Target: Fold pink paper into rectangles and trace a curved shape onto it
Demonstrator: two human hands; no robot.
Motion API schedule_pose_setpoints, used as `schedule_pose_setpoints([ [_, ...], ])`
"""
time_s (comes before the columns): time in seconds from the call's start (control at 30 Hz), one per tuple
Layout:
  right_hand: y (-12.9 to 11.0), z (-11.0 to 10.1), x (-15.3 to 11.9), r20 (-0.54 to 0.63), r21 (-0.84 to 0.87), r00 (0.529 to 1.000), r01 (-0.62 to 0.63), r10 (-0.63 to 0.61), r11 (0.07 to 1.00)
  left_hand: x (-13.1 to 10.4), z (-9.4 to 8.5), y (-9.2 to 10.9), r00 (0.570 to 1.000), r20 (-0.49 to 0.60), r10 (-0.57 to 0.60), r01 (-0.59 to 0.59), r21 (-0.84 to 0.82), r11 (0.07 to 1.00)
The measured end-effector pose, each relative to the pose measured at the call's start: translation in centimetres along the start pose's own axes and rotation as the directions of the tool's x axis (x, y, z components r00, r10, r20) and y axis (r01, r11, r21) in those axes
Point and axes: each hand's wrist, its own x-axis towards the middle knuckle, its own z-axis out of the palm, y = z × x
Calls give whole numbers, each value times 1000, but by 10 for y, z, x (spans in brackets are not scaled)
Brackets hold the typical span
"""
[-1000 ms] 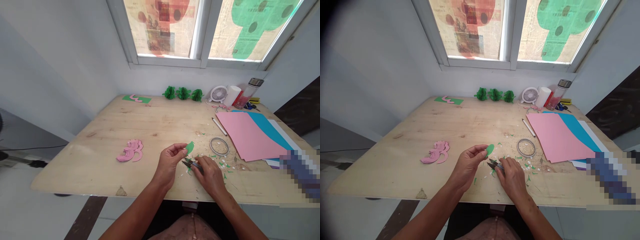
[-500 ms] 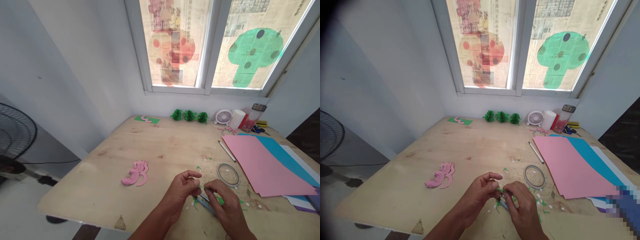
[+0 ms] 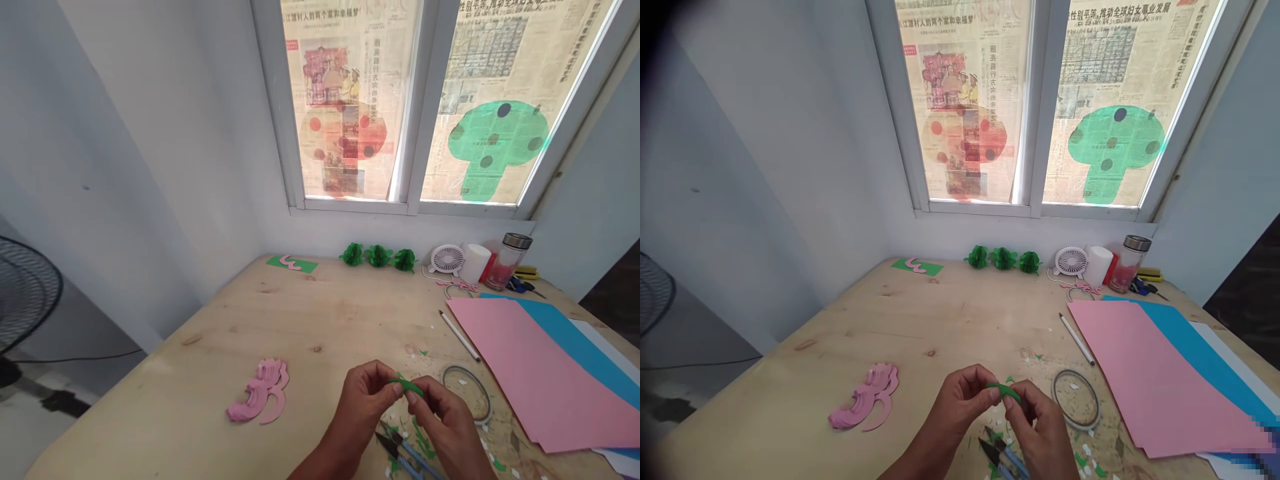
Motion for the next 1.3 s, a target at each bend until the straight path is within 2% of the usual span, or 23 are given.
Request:
schedule_pose_setpoints([
  [0.1,-1,1,12,4,44,1000,-26,26,999,10,0,7,1000,-5,3,-3,15,1000],
  [0.2,-2,3,28,-26,157,997,-70,75,985,19,4,12,1000,-16,22,-22,-19,1000],
  [0.37,1,6,47,-9,288,994,-98,105,953,38,5,6,999,-21,24,-25,-50,998],
  [0.53,5,6,56,-1,290,993,-116,122,950,59,-3,-6,998,-59,34,-32,32,999],
  [0.7,5,2,65,17,291,992,-127,128,948,68,-3,4,999,-47,6,-3,76,997],
  [0.97,-4,5,80,-38,371,986,-137,163,918,75,14,12,998,-60,-14,9,-75,997],
  [1.1,-2,1,87,-24,373,985,-151,173,916,86,12,16,1000,-20,-15,14,-19,1000],
  [1.23,-1,-9,92,-32,351,983,-160,182,923,99,6,19,997,-73,14,-10,50,999],
  [1.3,-2,-13,95,-31,342,980,-174,196,924,104,7,19,998,-57,5,-2,53,999],
])
